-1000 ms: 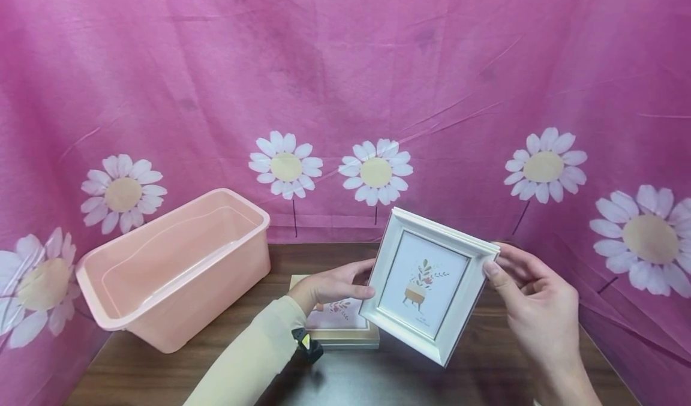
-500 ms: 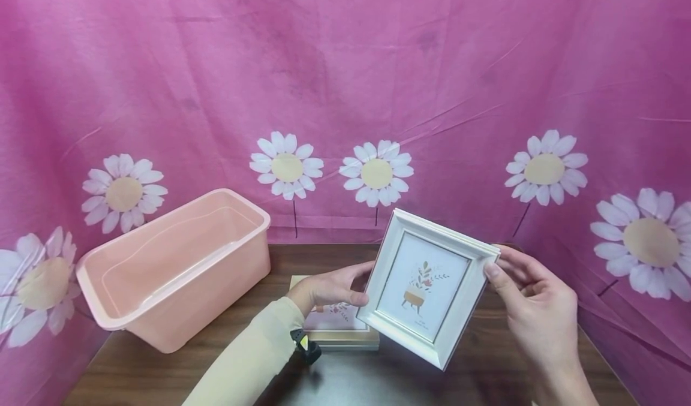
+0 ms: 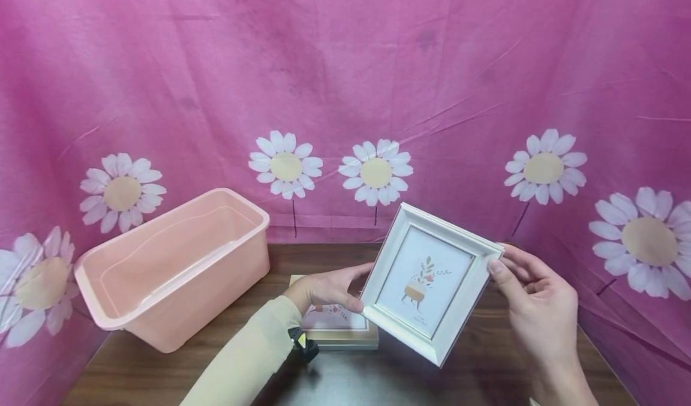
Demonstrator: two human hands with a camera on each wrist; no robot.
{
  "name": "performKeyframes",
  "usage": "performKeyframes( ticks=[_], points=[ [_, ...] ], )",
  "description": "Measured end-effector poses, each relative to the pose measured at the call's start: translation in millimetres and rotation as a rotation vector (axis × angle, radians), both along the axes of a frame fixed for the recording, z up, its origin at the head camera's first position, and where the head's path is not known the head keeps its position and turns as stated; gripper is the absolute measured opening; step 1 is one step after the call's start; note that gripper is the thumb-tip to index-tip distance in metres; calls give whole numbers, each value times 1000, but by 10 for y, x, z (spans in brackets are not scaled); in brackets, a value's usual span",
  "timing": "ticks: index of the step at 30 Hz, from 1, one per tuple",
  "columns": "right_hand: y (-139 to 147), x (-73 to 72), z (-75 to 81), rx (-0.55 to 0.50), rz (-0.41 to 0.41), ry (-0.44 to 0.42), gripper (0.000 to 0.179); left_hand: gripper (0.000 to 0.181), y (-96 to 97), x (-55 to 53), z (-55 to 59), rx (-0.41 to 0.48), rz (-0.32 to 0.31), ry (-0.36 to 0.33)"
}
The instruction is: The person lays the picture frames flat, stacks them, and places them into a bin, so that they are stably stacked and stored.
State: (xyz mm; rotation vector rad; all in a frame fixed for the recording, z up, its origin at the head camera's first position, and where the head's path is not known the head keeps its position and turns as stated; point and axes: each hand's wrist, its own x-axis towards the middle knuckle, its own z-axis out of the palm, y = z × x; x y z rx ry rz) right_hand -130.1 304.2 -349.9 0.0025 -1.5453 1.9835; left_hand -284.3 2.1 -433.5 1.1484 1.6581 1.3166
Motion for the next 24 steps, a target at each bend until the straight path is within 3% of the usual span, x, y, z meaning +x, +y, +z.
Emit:
performKeyframes(
  ticks=[9,15,24],
  points=[
    [40,-44,-42,-61,37,26,32,118,-81,-22,-43,2,-1,-53],
    [92,-71,-82,-90,84,30,32,116,-138,-54,-50,-5,2,-31],
    [95,-118,-140,-135,141,81,31,102,-226,-51,-54,-37,74,13]
  ],
)
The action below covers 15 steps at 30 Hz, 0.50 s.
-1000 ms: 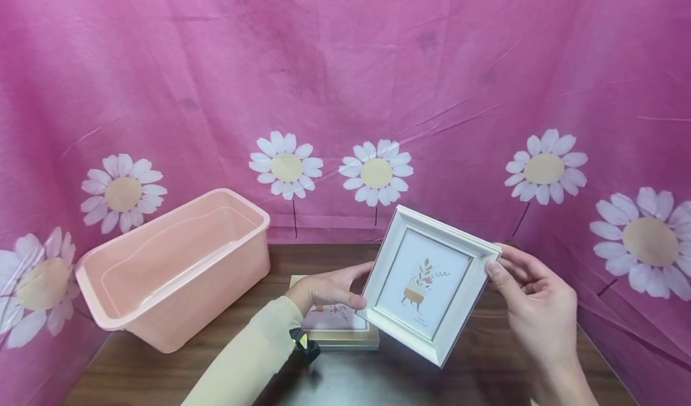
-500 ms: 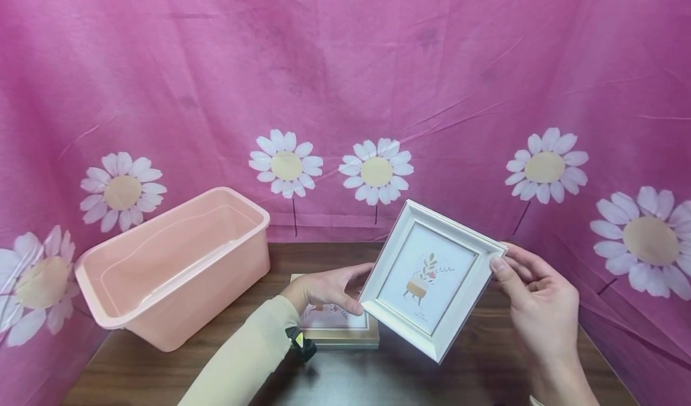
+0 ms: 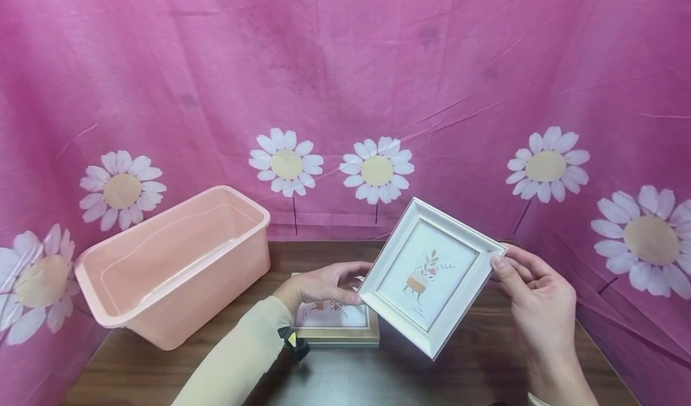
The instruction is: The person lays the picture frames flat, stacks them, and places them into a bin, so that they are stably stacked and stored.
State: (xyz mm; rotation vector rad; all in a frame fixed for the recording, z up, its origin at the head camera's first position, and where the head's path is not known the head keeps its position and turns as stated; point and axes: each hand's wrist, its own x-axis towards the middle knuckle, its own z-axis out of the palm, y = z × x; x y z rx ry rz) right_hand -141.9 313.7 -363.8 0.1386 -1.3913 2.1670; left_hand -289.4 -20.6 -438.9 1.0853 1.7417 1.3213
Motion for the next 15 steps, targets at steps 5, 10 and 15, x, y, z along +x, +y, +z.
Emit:
performKeyframes(
  ticks=[5,10,15],
  points=[
    [-7,-6,-16,7,5,-13,30,87,-38,7,5,2,41,6],
    [-10,-13,-26,3,6,-24,30,69,-73,6,12,-4,94,30],
    [-18,-24,-33,-6,18,-18,30,57,-111,17,29,5,143,81]
  ],
)
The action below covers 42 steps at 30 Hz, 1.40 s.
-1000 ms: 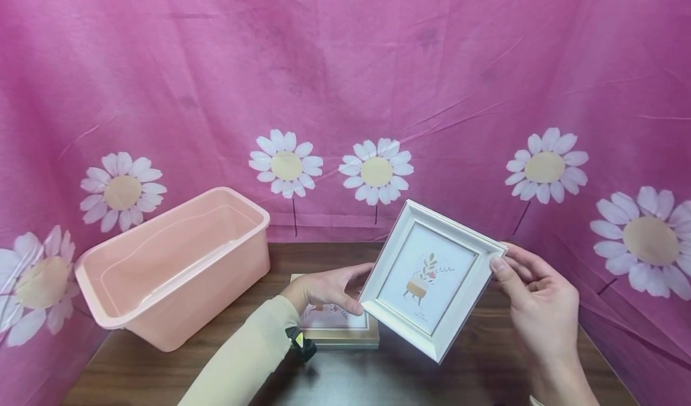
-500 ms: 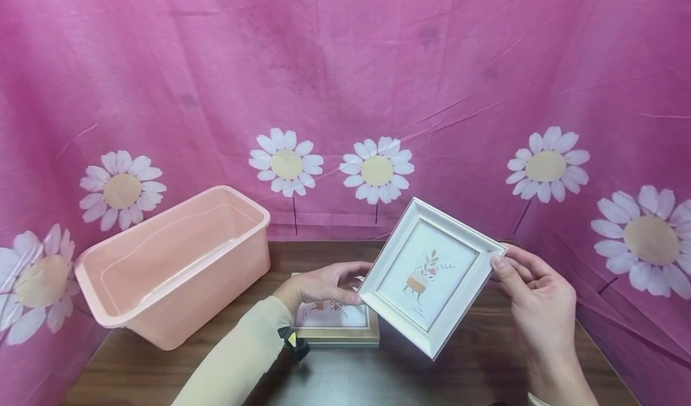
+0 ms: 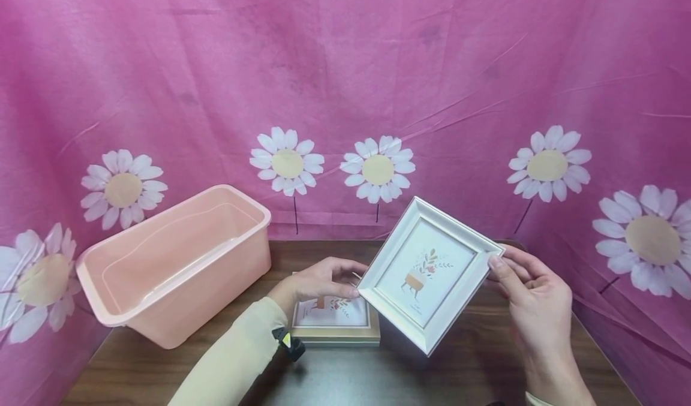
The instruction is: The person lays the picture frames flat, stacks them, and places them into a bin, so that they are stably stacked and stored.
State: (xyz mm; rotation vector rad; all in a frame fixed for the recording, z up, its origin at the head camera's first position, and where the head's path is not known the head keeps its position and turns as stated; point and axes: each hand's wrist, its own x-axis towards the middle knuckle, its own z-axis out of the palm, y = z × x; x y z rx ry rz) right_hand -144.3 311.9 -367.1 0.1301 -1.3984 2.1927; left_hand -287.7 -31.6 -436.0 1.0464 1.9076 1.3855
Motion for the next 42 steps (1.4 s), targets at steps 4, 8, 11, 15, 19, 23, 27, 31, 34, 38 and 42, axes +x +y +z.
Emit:
performKeyframes(
  ticks=[4,8,11,15,19,23,27,31,34,38,42],
  points=[
    [-13,-13,-15,-10,7,-3,29,49,-18,16,-5,17,39,32],
    [-19,-21,-32,-23,15,-28,29,44,-38,36,-23,64,76,2],
    [-28,-29,-51,-25,34,-32,29,42,-60,46,-41,93,115,-13],
    [-46,-42,-82,-20,67,-22,29,39,-95,61,-50,120,162,-19],
    [-55,-54,-112,-4,97,-32,29,38,-135,80,-65,155,181,-27],
    [-61,-73,-139,44,106,-66,30,39,-208,97,-79,189,213,-34],
    [-70,-85,-185,87,125,-96,32,39,-298,113,-87,211,292,-69],
    [-82,-100,-248,136,127,-100,33,38,-368,131,-92,192,364,-92],
    [-87,-98,-292,219,96,-126,31,38,-417,151,-97,187,410,-102],
    [-98,-93,-336,319,74,-163,27,38,-487,167,-122,249,466,-126],
    [-124,-98,-367,348,83,-181,24,38,-550,180,-139,319,496,-147]
  ],
)
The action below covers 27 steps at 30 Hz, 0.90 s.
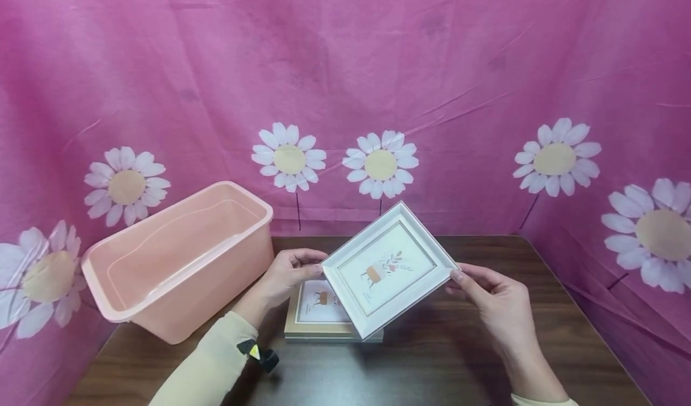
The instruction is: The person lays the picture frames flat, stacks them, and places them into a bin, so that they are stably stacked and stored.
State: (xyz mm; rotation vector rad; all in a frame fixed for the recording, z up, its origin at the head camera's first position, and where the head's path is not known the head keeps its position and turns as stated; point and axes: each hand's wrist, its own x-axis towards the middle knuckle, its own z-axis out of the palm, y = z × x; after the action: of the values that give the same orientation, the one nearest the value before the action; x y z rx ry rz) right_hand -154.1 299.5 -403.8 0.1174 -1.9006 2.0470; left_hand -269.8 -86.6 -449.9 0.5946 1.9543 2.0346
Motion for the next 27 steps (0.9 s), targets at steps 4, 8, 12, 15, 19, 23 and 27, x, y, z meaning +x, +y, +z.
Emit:
performKeyframes(
  ticks=[4,8,12,15,19,23,27],
  points=[
    [-48,1,-28,49,-13,-26,20,39,-62,11,-9,50,15,-9],
    [-110,8,-74,79,-26,-44,19,40,-108,13,-26,101,44,-27],
    [-163,20,-132,110,-30,-59,21,40,-148,34,-25,131,99,-45],
    [-185,30,-168,132,-31,-57,20,40,-167,47,-26,144,128,-60],
    [-217,44,-193,205,-47,-69,21,39,-191,55,-27,162,158,-77],
    [-263,61,-209,332,-61,-82,24,38,-209,67,-11,182,183,-88],
    [-323,81,-230,369,-56,-67,26,37,-222,81,7,192,206,-95]
  ],
)
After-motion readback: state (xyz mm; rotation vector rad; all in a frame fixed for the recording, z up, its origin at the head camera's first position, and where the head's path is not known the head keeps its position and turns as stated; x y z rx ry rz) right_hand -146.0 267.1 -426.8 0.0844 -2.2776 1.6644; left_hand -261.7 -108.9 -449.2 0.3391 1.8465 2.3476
